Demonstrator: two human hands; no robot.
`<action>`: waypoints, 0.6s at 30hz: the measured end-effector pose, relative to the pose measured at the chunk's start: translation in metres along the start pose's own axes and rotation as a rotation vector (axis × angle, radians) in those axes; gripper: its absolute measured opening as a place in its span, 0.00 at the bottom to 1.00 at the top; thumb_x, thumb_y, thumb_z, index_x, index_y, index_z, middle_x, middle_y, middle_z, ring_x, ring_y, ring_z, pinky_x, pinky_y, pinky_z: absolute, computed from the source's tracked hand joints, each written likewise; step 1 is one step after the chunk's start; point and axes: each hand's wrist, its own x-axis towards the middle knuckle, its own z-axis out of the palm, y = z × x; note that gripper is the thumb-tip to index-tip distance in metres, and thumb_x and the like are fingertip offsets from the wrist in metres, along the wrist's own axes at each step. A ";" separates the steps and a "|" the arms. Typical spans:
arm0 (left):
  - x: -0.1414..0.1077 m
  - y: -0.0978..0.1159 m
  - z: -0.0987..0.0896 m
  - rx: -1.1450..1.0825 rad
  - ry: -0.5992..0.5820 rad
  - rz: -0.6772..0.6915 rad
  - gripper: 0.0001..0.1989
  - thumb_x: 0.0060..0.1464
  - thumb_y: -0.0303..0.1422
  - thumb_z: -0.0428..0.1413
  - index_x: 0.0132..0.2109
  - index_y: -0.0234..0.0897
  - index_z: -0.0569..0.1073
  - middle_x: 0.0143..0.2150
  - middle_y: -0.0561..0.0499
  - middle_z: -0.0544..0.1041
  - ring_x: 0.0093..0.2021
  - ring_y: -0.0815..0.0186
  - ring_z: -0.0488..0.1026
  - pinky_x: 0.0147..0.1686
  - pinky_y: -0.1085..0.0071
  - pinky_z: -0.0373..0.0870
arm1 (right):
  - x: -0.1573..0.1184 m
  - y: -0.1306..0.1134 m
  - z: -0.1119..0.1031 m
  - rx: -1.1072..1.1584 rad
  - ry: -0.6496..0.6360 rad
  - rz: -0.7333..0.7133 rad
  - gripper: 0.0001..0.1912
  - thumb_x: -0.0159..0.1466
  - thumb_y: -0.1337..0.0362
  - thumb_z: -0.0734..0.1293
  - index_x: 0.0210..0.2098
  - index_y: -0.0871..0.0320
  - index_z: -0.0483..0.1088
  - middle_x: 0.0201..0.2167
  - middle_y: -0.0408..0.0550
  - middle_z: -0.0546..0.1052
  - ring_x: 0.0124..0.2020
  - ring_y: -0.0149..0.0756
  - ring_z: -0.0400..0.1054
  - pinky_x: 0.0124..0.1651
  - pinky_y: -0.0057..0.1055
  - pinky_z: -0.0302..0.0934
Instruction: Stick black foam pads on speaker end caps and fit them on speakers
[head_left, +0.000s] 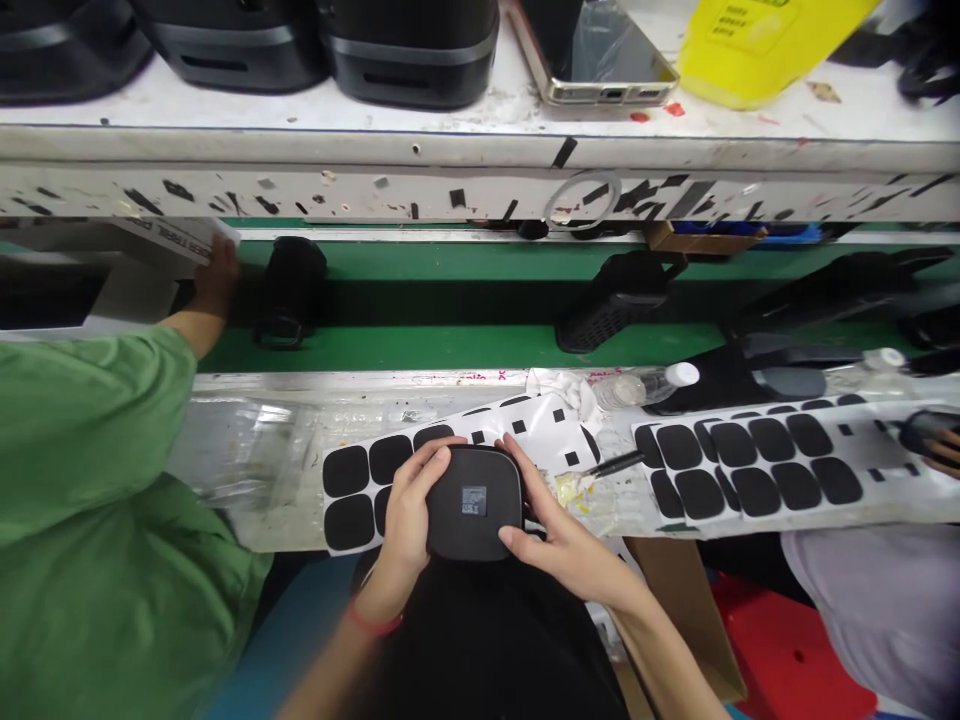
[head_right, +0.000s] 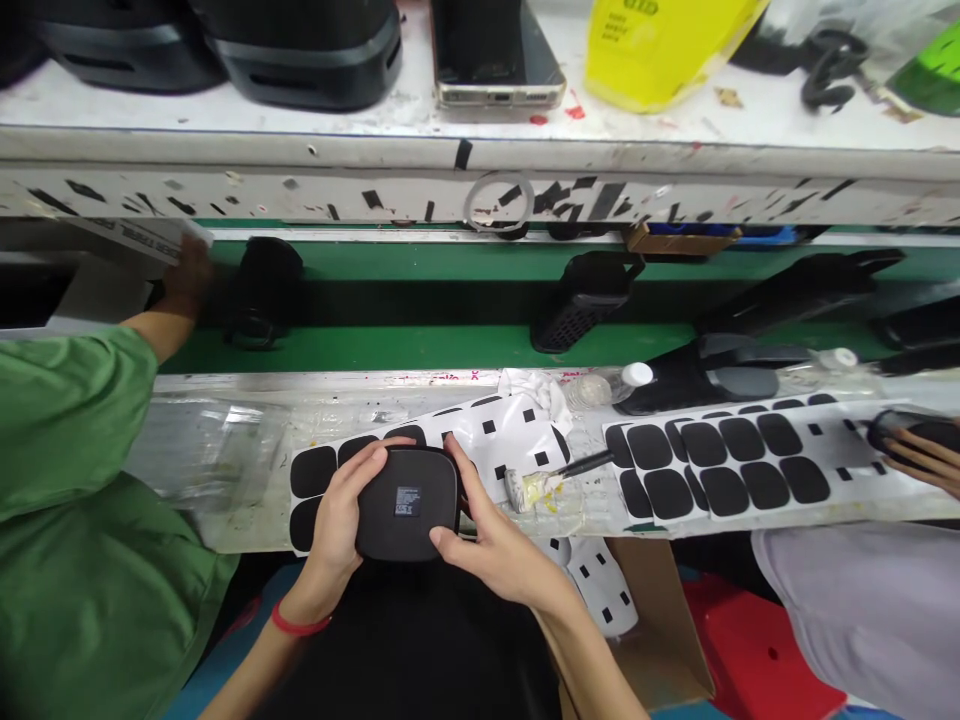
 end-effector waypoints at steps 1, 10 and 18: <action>0.001 0.000 0.000 0.003 0.000 0.006 0.18 0.49 0.46 0.64 0.42 0.39 0.83 0.42 0.50 0.82 0.40 0.62 0.76 0.37 0.75 0.71 | 0.000 0.001 0.001 -0.005 0.002 -0.007 0.46 0.69 0.61 0.65 0.75 0.42 0.31 0.77 0.41 0.34 0.77 0.34 0.30 0.75 0.38 0.35; -0.002 0.000 -0.003 0.014 0.004 -0.011 0.17 0.51 0.45 0.63 0.43 0.40 0.83 0.41 0.51 0.82 0.38 0.65 0.75 0.36 0.77 0.70 | 0.001 0.019 0.014 0.093 0.006 -0.085 0.54 0.66 0.67 0.65 0.72 0.43 0.19 0.76 0.36 0.24 0.76 0.32 0.22 0.75 0.39 0.27; -0.006 -0.005 -0.005 0.051 -0.051 0.057 0.17 0.55 0.45 0.60 0.45 0.41 0.82 0.43 0.52 0.81 0.40 0.64 0.74 0.39 0.75 0.69 | -0.003 0.008 0.022 0.201 0.077 0.013 0.48 0.68 0.57 0.66 0.75 0.43 0.31 0.77 0.38 0.31 0.77 0.35 0.29 0.75 0.39 0.34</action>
